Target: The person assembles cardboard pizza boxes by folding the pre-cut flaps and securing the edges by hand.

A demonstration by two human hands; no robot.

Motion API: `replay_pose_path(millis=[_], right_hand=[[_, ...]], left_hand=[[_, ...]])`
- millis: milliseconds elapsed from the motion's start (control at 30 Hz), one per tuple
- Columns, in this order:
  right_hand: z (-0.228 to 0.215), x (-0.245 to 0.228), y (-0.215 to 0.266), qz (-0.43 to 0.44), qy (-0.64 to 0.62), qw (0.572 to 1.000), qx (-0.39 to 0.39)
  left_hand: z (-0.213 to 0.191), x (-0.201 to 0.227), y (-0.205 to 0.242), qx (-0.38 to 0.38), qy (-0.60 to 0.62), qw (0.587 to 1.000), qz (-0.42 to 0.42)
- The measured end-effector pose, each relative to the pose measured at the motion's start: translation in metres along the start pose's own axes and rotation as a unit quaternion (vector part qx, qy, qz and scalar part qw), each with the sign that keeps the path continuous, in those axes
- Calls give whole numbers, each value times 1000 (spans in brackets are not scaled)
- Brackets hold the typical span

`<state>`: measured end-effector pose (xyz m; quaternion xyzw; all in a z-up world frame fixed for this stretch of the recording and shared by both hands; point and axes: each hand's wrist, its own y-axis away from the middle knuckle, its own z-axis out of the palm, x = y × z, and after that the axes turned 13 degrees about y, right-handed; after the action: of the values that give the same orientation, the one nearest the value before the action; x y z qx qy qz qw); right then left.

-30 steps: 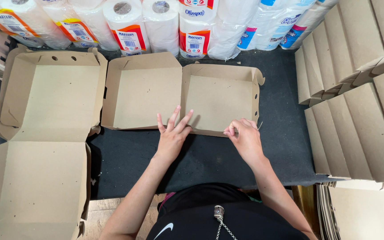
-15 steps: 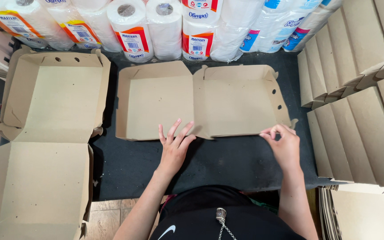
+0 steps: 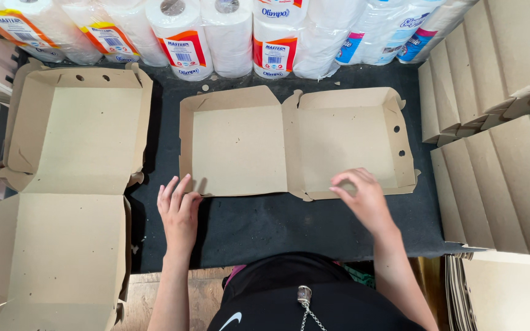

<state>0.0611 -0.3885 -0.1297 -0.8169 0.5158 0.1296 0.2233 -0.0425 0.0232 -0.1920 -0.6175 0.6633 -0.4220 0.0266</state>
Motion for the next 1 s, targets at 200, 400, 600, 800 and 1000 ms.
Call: replay_pose_path(millis=[200, 400, 600, 800, 1000], right_hand=[[39, -77, -23, -135, -65, 985, -82], [59, -113, -32, -174, -80, 970, -151], [77, -99, -31, -176, -56, 965, -186], [65, -115, -14, -157, -83, 941, -289], [39, -114, 6, -167, -222, 928, -250]], left_hand=[[-8, 0, -10, -14, -21, 1000, 0], [-7, 1, -13, -59, -5, 998, -29], [-21, 8, -8, -2, 65, 992, -105], [-17, -13, 12, 94, 194, 939, -267], [-29, -15, -16, 45, 249, 921, -296]])
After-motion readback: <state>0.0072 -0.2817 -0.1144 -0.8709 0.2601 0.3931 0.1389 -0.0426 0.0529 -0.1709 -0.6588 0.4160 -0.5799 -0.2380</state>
